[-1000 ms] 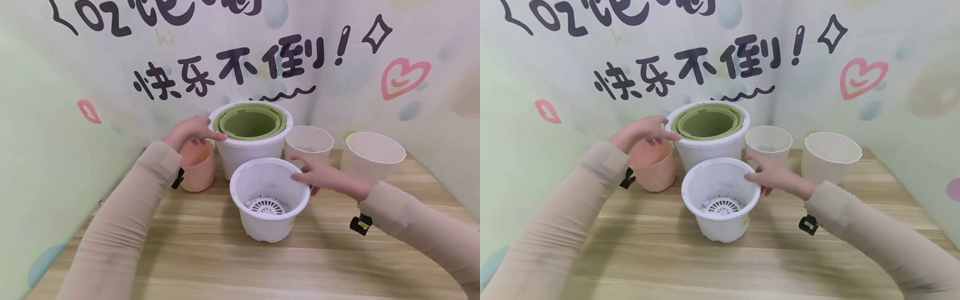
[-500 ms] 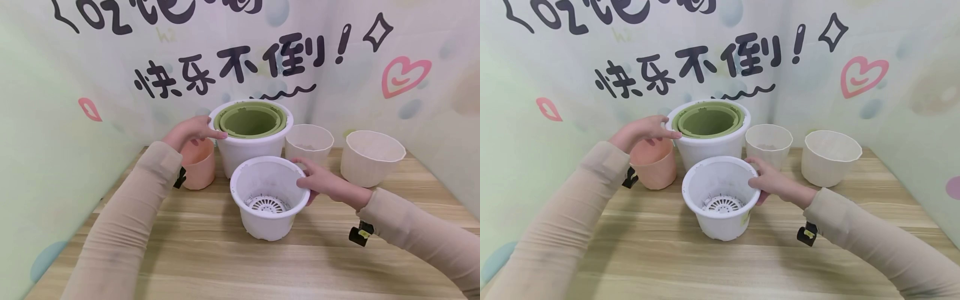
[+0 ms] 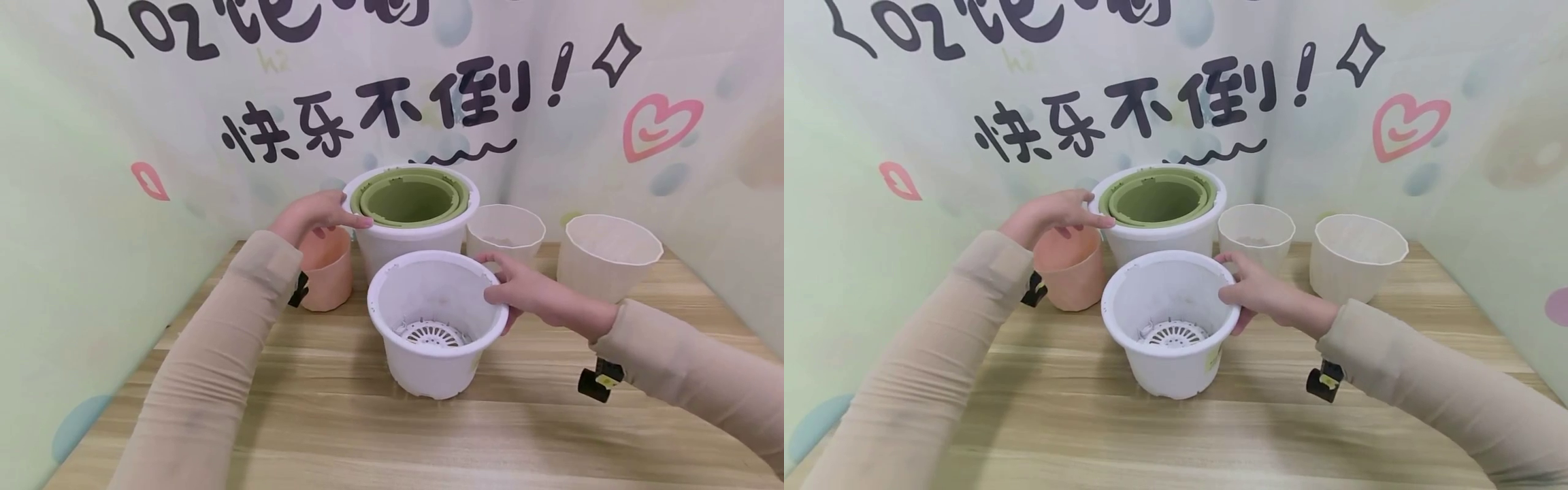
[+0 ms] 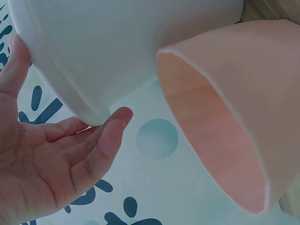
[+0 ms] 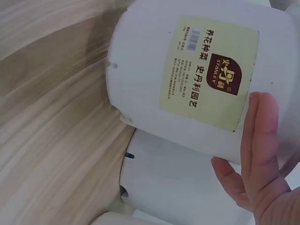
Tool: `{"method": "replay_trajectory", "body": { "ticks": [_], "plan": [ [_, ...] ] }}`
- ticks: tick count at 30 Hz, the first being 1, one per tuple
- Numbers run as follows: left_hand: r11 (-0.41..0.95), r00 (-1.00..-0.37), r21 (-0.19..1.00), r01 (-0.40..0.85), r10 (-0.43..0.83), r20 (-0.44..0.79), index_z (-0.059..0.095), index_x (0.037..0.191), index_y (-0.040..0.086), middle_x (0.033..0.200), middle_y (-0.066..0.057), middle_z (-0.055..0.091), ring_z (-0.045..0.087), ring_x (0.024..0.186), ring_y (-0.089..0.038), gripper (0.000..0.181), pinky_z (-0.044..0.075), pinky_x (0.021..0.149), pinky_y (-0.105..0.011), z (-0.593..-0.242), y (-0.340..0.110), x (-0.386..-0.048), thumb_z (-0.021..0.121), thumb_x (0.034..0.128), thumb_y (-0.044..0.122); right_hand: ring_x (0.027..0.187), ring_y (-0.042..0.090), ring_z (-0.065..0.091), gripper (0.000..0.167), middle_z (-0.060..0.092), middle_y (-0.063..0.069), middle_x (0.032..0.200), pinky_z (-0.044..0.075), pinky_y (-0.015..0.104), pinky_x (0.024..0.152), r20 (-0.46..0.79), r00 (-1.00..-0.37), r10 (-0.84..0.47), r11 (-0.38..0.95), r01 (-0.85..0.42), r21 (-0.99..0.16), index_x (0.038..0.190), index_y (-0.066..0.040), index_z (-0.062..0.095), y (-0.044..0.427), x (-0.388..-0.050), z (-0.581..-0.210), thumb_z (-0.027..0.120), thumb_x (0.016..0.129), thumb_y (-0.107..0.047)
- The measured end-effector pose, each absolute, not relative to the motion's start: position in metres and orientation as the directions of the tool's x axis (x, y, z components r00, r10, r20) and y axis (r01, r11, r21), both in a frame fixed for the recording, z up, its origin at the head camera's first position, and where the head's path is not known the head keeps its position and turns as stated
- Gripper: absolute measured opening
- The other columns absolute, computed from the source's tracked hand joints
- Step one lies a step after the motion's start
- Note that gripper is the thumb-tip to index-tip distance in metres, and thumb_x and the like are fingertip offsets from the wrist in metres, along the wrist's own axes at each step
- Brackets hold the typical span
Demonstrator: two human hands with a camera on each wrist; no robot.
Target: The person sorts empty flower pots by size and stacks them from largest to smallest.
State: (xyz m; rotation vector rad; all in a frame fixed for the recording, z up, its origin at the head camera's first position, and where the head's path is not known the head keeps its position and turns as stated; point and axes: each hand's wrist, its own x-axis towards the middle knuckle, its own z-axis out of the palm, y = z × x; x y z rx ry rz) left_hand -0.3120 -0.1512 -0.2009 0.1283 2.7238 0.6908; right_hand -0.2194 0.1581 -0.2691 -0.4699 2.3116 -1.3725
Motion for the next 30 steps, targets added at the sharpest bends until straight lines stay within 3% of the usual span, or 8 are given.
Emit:
{"method": "replay_trajectory", "body": {
  "ticks": [11, 16, 20, 23, 24, 30],
  "plan": [
    [0.877, -0.939, 0.481, 0.005, 0.169, -0.299, 0.038, 0.121, 0.004, 0.103, -0.011, 0.043, 0.046, 0.099, -0.030, 0.062, 0.045, 0.078, -0.035, -0.198, -0.149, -0.310, 0.063, 0.0820, 0.045, 0.065, 0.023, 0.065, 0.053, 0.058, 0.024, 0.103, 0.054, 0.040, 0.055, -0.140, -0.873, -0.466, 0.488, -0.122, -0.864, 0.130, -0.001, 0.024, 0.153, -0.208, -0.214, 0.045, 0.082, 0.001],
    [0.872, -0.936, 0.489, 0.000, 0.171, -0.306, 0.034, 0.128, 0.001, 0.122, -0.015, 0.043, 0.046, 0.101, -0.029, 0.063, 0.047, 0.083, -0.039, -0.198, -0.150, -0.309, 0.061, 0.0850, 0.038, 0.062, 0.022, 0.064, 0.053, 0.059, 0.021, 0.100, 0.055, 0.039, 0.055, -0.140, -0.879, -0.456, 0.507, -0.127, -0.853, 0.130, -0.002, 0.025, 0.149, -0.208, -0.185, 0.046, 0.082, 0.002],
    [0.851, -0.934, 0.526, 0.008, 0.194, -0.300, 0.037, 0.131, 0.002, 0.110, -0.012, 0.048, 0.048, 0.087, -0.023, 0.046, 0.047, 0.086, -0.043, -0.199, -0.151, -0.310, 0.051, 0.0911, 0.020, 0.056, 0.020, 0.062, 0.052, 0.059, 0.015, 0.093, 0.054, 0.037, 0.051, -0.113, -0.896, -0.429, 0.509, -0.136, -0.850, 0.129, -0.001, 0.026, 0.143, -0.210, -0.159, 0.046, 0.081, 0.002],
    [0.825, -0.935, 0.565, 0.008, 0.207, -0.289, 0.044, 0.124, 0.004, 0.096, -0.010, 0.046, 0.046, 0.082, -0.022, 0.031, 0.045, 0.087, -0.046, -0.199, -0.153, -0.308, 0.044, 0.0936, 0.010, 0.053, 0.020, 0.062, 0.051, 0.059, 0.012, 0.086, 0.053, 0.036, 0.049, -0.082, -0.904, -0.419, 0.498, -0.154, -0.853, 0.129, 0.000, 0.026, 0.139, -0.214, -0.140, 0.046, 0.082, 0.003],
    [0.820, -0.933, 0.572, 0.011, 0.214, -0.289, 0.046, 0.118, 0.003, 0.098, -0.010, 0.046, 0.047, 0.086, -0.024, 0.025, 0.045, 0.088, -0.047, -0.199, -0.153, -0.307, 0.041, 0.0941, 0.009, 0.053, 0.020, 0.062, 0.051, 0.059, 0.012, 0.084, 0.053, 0.036, 0.049, -0.082, -0.905, -0.418, 0.496, -0.152, -0.855, 0.129, 0.000, 0.026, 0.138, -0.216, -0.134, 0.046, 0.083, 0.004],
    [0.836, -0.920, 0.549, -0.012, 0.206, -0.334, 0.042, 0.122, 0.004, 0.123, -0.015, 0.044, 0.044, 0.103, -0.032, 0.031, 0.046, 0.086, -0.043, -0.200, -0.153, -0.309, 0.040, 0.0948, 0.019, 0.058, 0.023, 0.065, 0.052, 0.059, 0.014, 0.087, 0.055, 0.038, 0.056, -0.101, -0.913, -0.396, 0.489, -0.116, -0.864, 0.131, 0.000, 0.025, 0.133, -0.227, -0.101, 0.045, 0.083, 0.007]
  ]
}}
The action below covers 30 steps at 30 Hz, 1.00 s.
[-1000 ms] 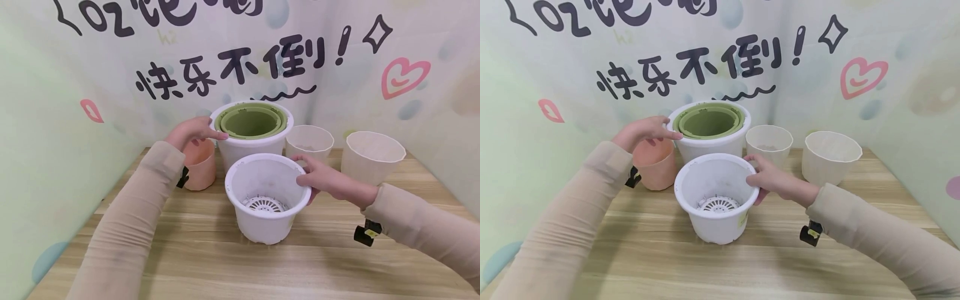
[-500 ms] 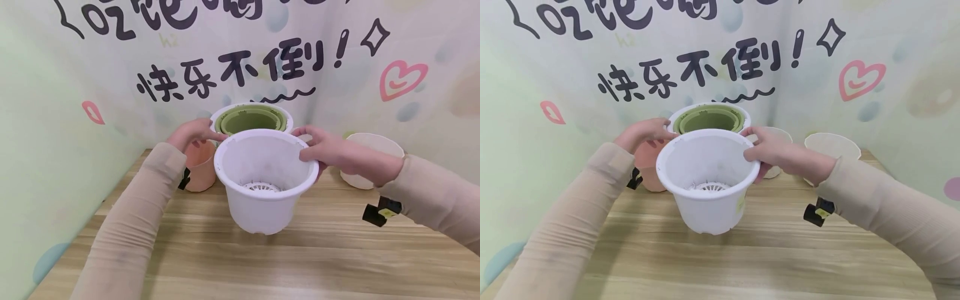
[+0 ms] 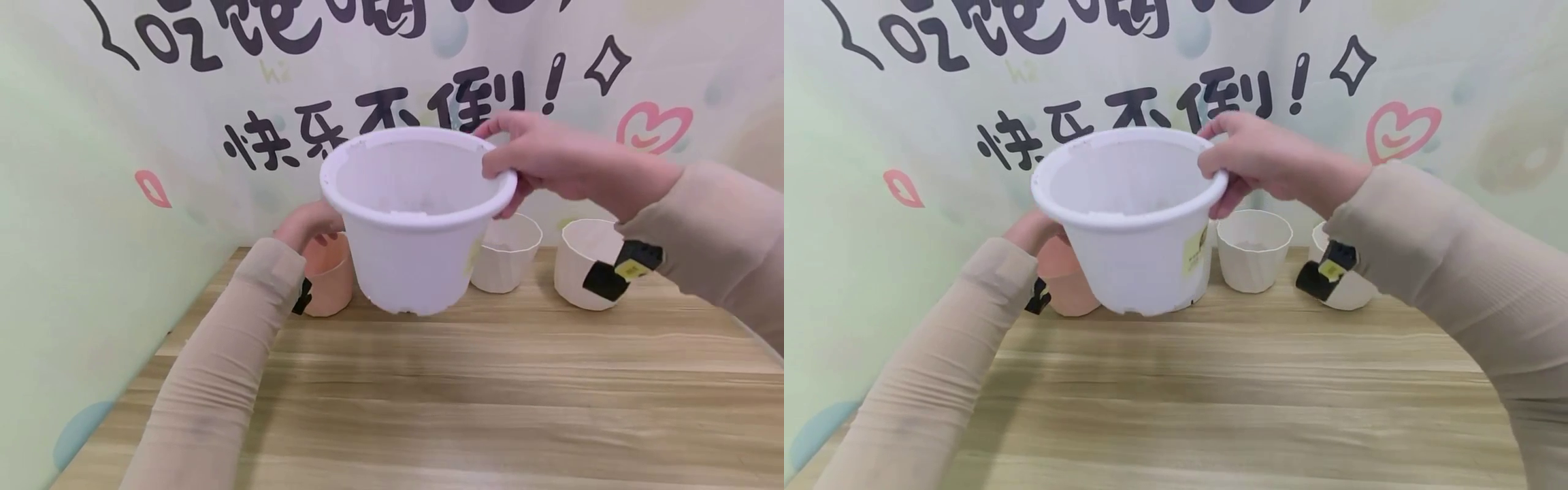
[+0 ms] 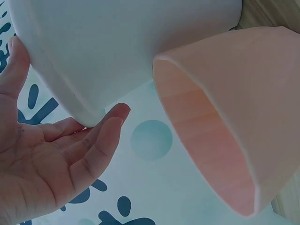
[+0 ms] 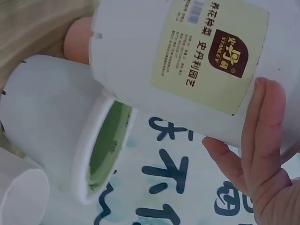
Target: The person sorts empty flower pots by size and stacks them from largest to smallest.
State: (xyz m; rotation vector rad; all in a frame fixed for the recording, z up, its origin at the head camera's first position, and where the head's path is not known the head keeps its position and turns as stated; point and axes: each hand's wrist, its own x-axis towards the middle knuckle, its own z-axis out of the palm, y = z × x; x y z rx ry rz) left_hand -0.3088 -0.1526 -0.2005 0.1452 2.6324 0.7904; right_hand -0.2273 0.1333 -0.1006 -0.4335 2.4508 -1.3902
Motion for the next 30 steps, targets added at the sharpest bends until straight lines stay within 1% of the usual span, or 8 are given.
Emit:
{"method": "replay_trajectory", "body": {
  "ticks": [2, 5, 9, 13, 18, 24, 27, 30],
  "plan": [
    [0.849, -0.918, 0.529, -0.008, 0.203, -0.339, 0.042, 0.125, 0.007, 0.125, -0.013, 0.044, 0.045, 0.104, -0.032, 0.034, 0.047, 0.083, -0.041, -0.202, -0.153, -0.312, 0.042, 0.0948, 0.023, 0.060, 0.025, 0.066, 0.053, 0.058, 0.014, 0.091, 0.056, 0.038, 0.059, -0.106, -0.920, -0.376, 0.495, -0.103, -0.863, 0.132, -0.002, 0.023, 0.131, -0.234, -0.091, 0.046, 0.084, 0.005],
    [0.861, -0.918, 0.509, 0.014, 0.213, -0.334, 0.038, 0.128, 0.007, 0.123, -0.012, 0.044, 0.046, 0.104, -0.033, 0.037, 0.048, 0.081, -0.040, -0.202, -0.153, -0.315, 0.044, 0.0945, 0.021, 0.062, 0.025, 0.067, 0.052, 0.056, 0.013, 0.098, 0.056, 0.037, 0.061, -0.099, -0.932, -0.348, 0.499, -0.095, -0.862, 0.132, -0.006, 0.022, 0.128, -0.245, -0.079, 0.046, 0.086, 0.001],
    [0.868, -0.922, 0.496, 0.029, 0.215, -0.322, 0.030, 0.136, 0.006, 0.129, -0.014, 0.041, 0.047, 0.108, -0.033, 0.051, 0.048, 0.085, -0.040, -0.202, -0.152, -0.314, 0.051, 0.0920, 0.023, 0.064, 0.024, 0.067, 0.048, 0.051, 0.014, 0.107, 0.056, 0.034, 0.062, -0.067, -0.959, -0.276, 0.509, -0.087, -0.856, 0.131, -0.008, 0.024, 0.123, -0.257, -0.070, 0.047, 0.088, -0.005],
    [0.870, -0.927, 0.493, 0.001, 0.186, -0.326, 0.031, 0.134, 0.006, 0.129, -0.013, 0.041, 0.047, 0.109, -0.032, 0.061, 0.047, 0.087, -0.040, -0.200, -0.150, -0.312, 0.059, 0.0876, 0.035, 0.066, 0.023, 0.068, 0.045, 0.048, 0.014, 0.113, 0.056, 0.033, 0.063, -0.028, -0.980, -0.197, 0.508, -0.078, -0.858, 0.130, -0.008, 0.026, 0.121, -0.268, -0.069, 0.047, 0.089, -0.007],
    [0.872, -0.928, 0.488, -0.033, 0.155, -0.340, 0.036, 0.125, 0.004, 0.123, -0.011, 0.043, 0.047, 0.109, -0.033, 0.061, 0.047, 0.087, -0.040, -0.198, -0.149, -0.311, 0.061, 0.0847, 0.041, 0.062, 0.022, 0.067, 0.045, 0.045, 0.013, 0.116, 0.056, 0.033, 0.062, 0.005, -0.993, -0.117, 0.443, -0.057, -0.895, 0.129, -0.011, 0.026, 0.119, -0.283, -0.070, 0.045, 0.089, -0.006],
    [0.891, -0.917, 0.452, -0.042, 0.145, -0.372, 0.038, 0.123, 0.002, 0.124, -0.012, 0.042, 0.047, 0.110, -0.035, 0.058, 0.045, 0.089, -0.044, -0.193, -0.147, -0.310, 0.061, 0.0851, 0.040, 0.058, 0.021, 0.067, 0.040, 0.045, 0.013, 0.115, 0.056, 0.033, 0.059, 0.035, -0.997, -0.070, 0.369, -0.059, -0.927, 0.124, -0.008, 0.029, 0.115, -0.300, -0.081, 0.044, 0.088, -0.002],
    [0.895, -0.916, 0.445, -0.033, 0.151, -0.372, 0.039, 0.122, 0.002, 0.125, -0.013, 0.043, 0.047, 0.110, -0.035, 0.058, 0.045, 0.089, -0.044, -0.192, -0.146, -0.310, 0.061, 0.0850, 0.041, 0.058, 0.019, 0.067, 0.039, 0.044, 0.016, 0.119, 0.056, 0.032, 0.060, 0.045, -0.998, -0.050, 0.349, -0.060, -0.935, 0.123, -0.008, 0.028, 0.111, -0.307, -0.091, 0.043, 0.088, -0.002],
    [0.891, -0.912, 0.452, -0.039, 0.153, -0.381, 0.038, 0.124, 0.002, 0.127, -0.013, 0.042, 0.046, 0.111, -0.035, 0.060, 0.045, 0.090, -0.043, -0.192, -0.146, -0.311, 0.061, 0.0846, 0.042, 0.055, 0.017, 0.065, 0.042, 0.043, 0.017, 0.124, 0.056, 0.031, 0.059, 0.040, -0.999, -0.026, 0.331, -0.046, -0.943, 0.125, -0.010, 0.026, 0.108, -0.314, -0.102, 0.042, 0.088, -0.002]
  ]
}}
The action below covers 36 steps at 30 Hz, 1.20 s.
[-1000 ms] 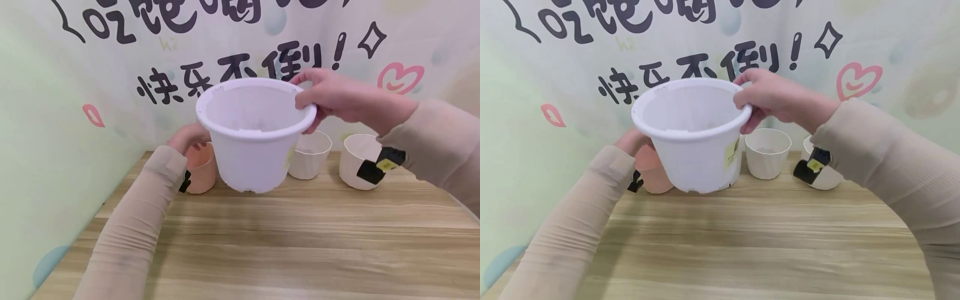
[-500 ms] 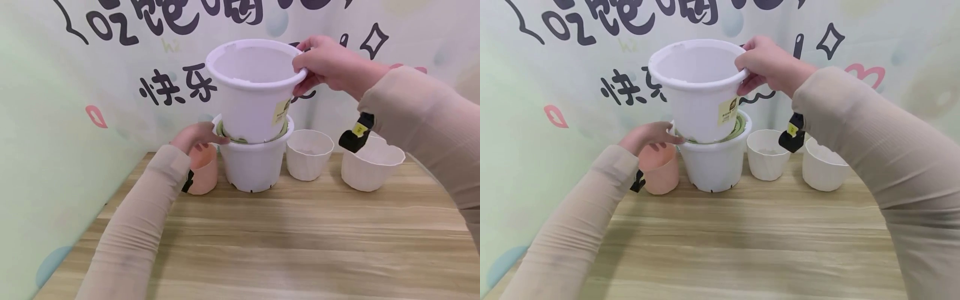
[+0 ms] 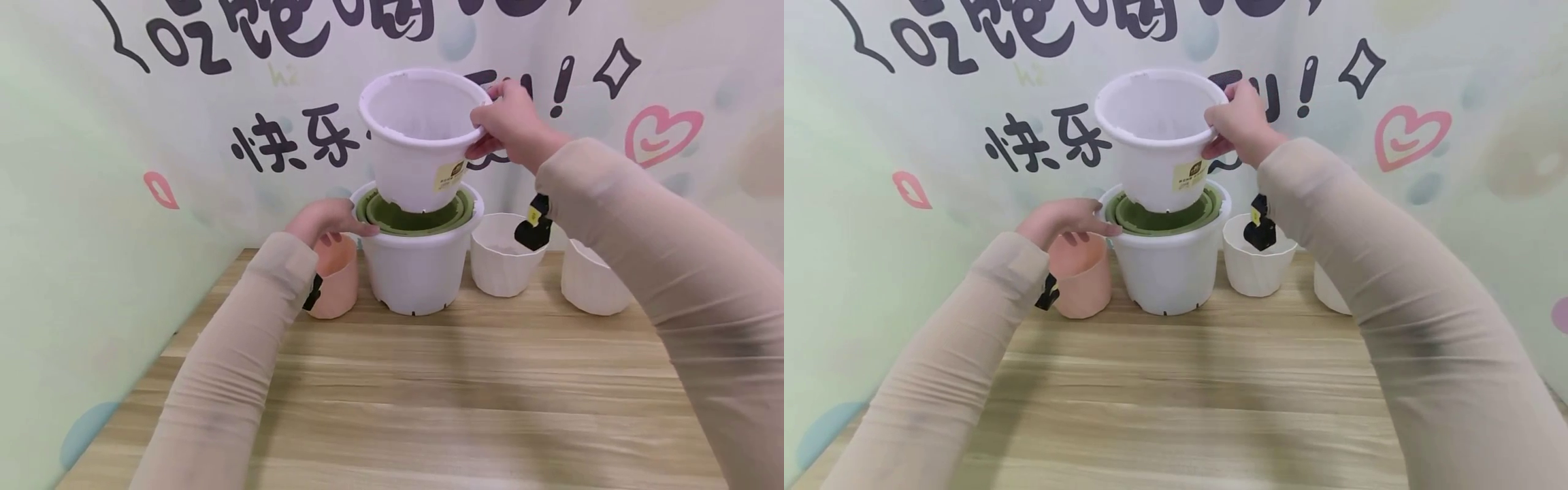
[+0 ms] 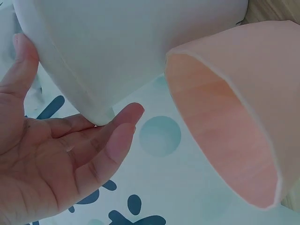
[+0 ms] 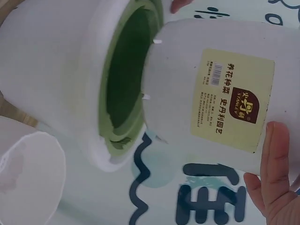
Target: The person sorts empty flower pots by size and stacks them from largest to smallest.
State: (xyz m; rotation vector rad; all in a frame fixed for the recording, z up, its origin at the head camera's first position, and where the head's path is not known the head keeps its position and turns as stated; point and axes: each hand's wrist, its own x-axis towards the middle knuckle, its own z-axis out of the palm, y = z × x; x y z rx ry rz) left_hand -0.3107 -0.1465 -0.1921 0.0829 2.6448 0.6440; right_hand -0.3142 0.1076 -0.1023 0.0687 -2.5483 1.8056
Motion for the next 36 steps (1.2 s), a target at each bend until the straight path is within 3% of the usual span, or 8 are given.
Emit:
{"method": "replay_trajectory", "body": {
  "ticks": [14, 27, 32, 36],
  "plan": [
    [0.901, -0.914, 0.432, -0.045, 0.138, -0.382, 0.037, 0.125, 0.001, 0.128, -0.012, 0.042, 0.048, 0.109, -0.033, 0.066, 0.046, 0.090, -0.043, -0.190, -0.143, -0.313, 0.062, 0.0828, 0.045, 0.046, 0.013, 0.061, 0.047, 0.045, 0.022, 0.122, 0.055, 0.028, 0.053, 0.042, -0.999, -0.027, 0.346, -0.049, -0.937, 0.130, -0.002, 0.027, 0.099, -0.335, -0.146, 0.039, 0.085, 0.000],
    [0.892, -0.914, 0.449, -0.050, 0.140, -0.381, 0.037, 0.124, 0.001, 0.127, -0.013, 0.043, 0.048, 0.108, -0.034, 0.065, 0.046, 0.090, -0.044, -0.192, -0.146, -0.312, 0.063, 0.0830, 0.044, 0.045, 0.010, 0.060, 0.032, 0.052, 0.026, 0.109, 0.054, 0.025, 0.055, -0.006, -0.993, -0.121, 0.492, -0.055, -0.869, 0.114, 0.014, 0.045, 0.091, -0.342, -0.162, 0.039, 0.085, 0.001],
    [0.889, -0.912, 0.454, -0.053, 0.142, -0.385, 0.038, 0.122, 0.000, 0.126, -0.013, 0.043, 0.048, 0.108, -0.034, 0.064, 0.046, 0.090, -0.044, -0.193, -0.146, -0.311, 0.062, 0.0834, 0.044, 0.047, 0.010, 0.061, 0.031, 0.053, 0.026, 0.109, 0.055, 0.027, 0.064, -0.037, -0.991, -0.125, 0.515, -0.033, -0.856, 0.112, 0.014, 0.046, 0.091, -0.346, -0.177, 0.040, 0.084, 0.000],
    [0.887, -0.912, 0.458, -0.059, 0.139, -0.386, 0.037, 0.122, 0.000, 0.126, -0.013, 0.042, 0.048, 0.108, -0.034, 0.064, 0.045, 0.091, -0.044, -0.193, -0.147, -0.312, 0.062, 0.0834, 0.044, 0.048, 0.009, 0.061, 0.019, 0.055, 0.023, 0.101, 0.055, 0.027, 0.064, -0.033, -0.992, -0.120, 0.536, -0.037, -0.844, 0.098, 0.010, 0.050, 0.092, -0.347, -0.187, 0.041, 0.084, 0.000]
  ]
}}
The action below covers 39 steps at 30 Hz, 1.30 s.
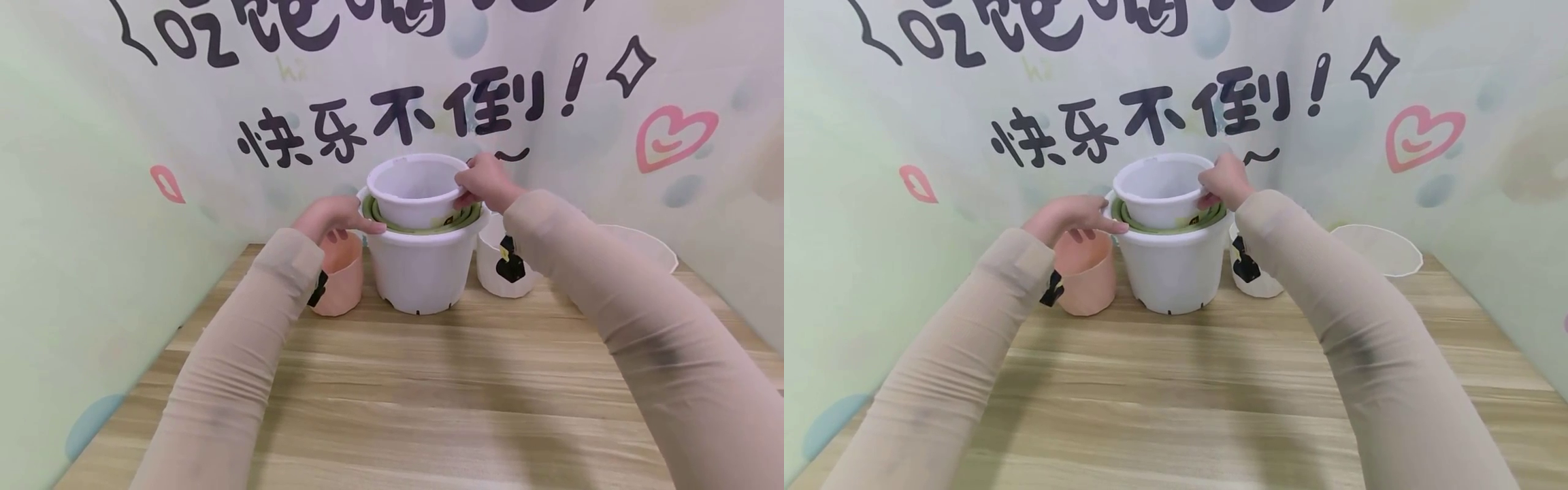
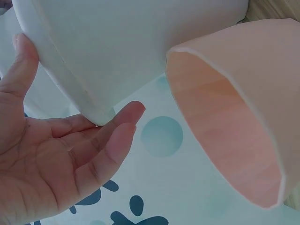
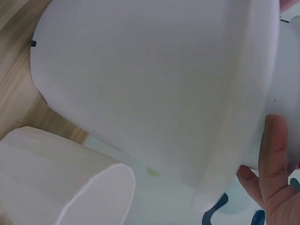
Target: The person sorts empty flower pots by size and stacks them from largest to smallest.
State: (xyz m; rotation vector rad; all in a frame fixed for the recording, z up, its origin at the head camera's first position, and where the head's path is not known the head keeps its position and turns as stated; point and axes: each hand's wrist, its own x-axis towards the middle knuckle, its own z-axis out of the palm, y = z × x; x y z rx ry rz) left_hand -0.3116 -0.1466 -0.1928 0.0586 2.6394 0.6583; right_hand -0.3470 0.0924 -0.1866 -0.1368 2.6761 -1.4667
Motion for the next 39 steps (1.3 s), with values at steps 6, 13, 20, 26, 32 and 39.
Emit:
{"method": "replay_trajectory", "body": {
  "ticks": [6, 13, 20, 26, 32, 39],
  "plan": [
    [0.891, -0.906, 0.452, -0.050, 0.150, -0.396, 0.035, 0.126, 0.001, 0.129, -0.013, 0.041, 0.047, 0.109, -0.034, 0.065, 0.045, 0.091, -0.044, -0.192, -0.148, -0.312, 0.061, 0.0841, 0.044, 0.047, 0.008, 0.061, 0.014, 0.056, 0.024, 0.098, 0.053, 0.021, 0.056, -0.037, -0.992, -0.117, 0.576, -0.038, -0.816, 0.094, 0.007, 0.049, 0.094, -0.347, -0.198, 0.043, 0.085, -0.003],
    [0.897, -0.901, 0.441, -0.032, 0.166, -0.402, 0.033, 0.131, 0.002, 0.131, -0.013, 0.040, 0.047, 0.110, -0.034, 0.067, 0.046, 0.088, -0.042, -0.192, -0.149, -0.313, 0.059, 0.0852, 0.044, 0.042, 0.007, 0.055, 0.007, 0.055, 0.012, 0.074, 0.049, 0.019, 0.047, -0.002, -0.996, -0.089, 0.641, -0.056, -0.765, 0.082, 0.001, 0.047, 0.093, -0.349, -0.207, 0.047, 0.085, -0.005],
    [0.903, -0.901, 0.430, -0.016, 0.173, -0.399, 0.034, 0.130, 0.002, 0.130, -0.014, 0.041, 0.047, 0.109, -0.035, 0.066, 0.046, 0.087, -0.042, -0.191, -0.151, -0.311, 0.059, 0.0859, 0.044, 0.039, 0.007, 0.047, 0.017, 0.046, 0.001, 0.050, 0.043, 0.019, 0.041, 0.018, -0.994, -0.108, 0.738, -0.092, -0.668, 0.072, -0.003, 0.046, 0.095, -0.350, -0.205, 0.044, 0.087, -0.012],
    [0.904, -0.903, 0.427, -0.010, 0.175, -0.393, 0.035, 0.129, 0.001, 0.130, -0.014, 0.041, 0.047, 0.109, -0.035, 0.065, 0.046, 0.087, -0.042, -0.190, -0.151, -0.310, 0.058, 0.0863, 0.044, 0.051, 0.008, 0.050, 0.028, 0.052, 0.005, 0.072, 0.045, 0.018, 0.049, -0.036, -0.977, -0.212, 0.698, -0.125, -0.705, 0.102, 0.001, 0.056, 0.109, -0.349, -0.204, 0.041, 0.093, -0.020],
    [0.902, -0.903, 0.432, -0.011, 0.177, -0.392, 0.035, 0.128, 0.001, 0.129, -0.014, 0.041, 0.048, 0.110, -0.035, 0.065, 0.047, 0.086, -0.042, -0.192, -0.150, -0.310, 0.059, 0.0859, 0.044, 0.062, 0.008, 0.055, 0.049, 0.043, 0.020, 0.122, 0.050, 0.019, 0.060, -0.087, -0.958, -0.272, 0.581, -0.092, -0.809, 0.134, 0.002, 0.037, 0.140, -0.349, -0.206, 0.035, 0.098, -0.031],
    [0.901, -0.903, 0.435, 0.002, 0.188, -0.386, 0.035, 0.128, 0.001, 0.129, -0.014, 0.041, 0.048, 0.108, -0.034, 0.064, 0.046, 0.087, -0.041, -0.192, -0.149, -0.311, 0.058, 0.0859, 0.044, 0.061, 0.004, 0.058, 0.061, 0.034, 0.029, 0.131, 0.052, 0.021, 0.060, -0.026, -0.978, -0.209, 0.589, -0.105, -0.801, 0.137, 0.007, 0.025, 0.221, -0.345, -0.221, 0.033, 0.097, -0.038]
  ]
}}
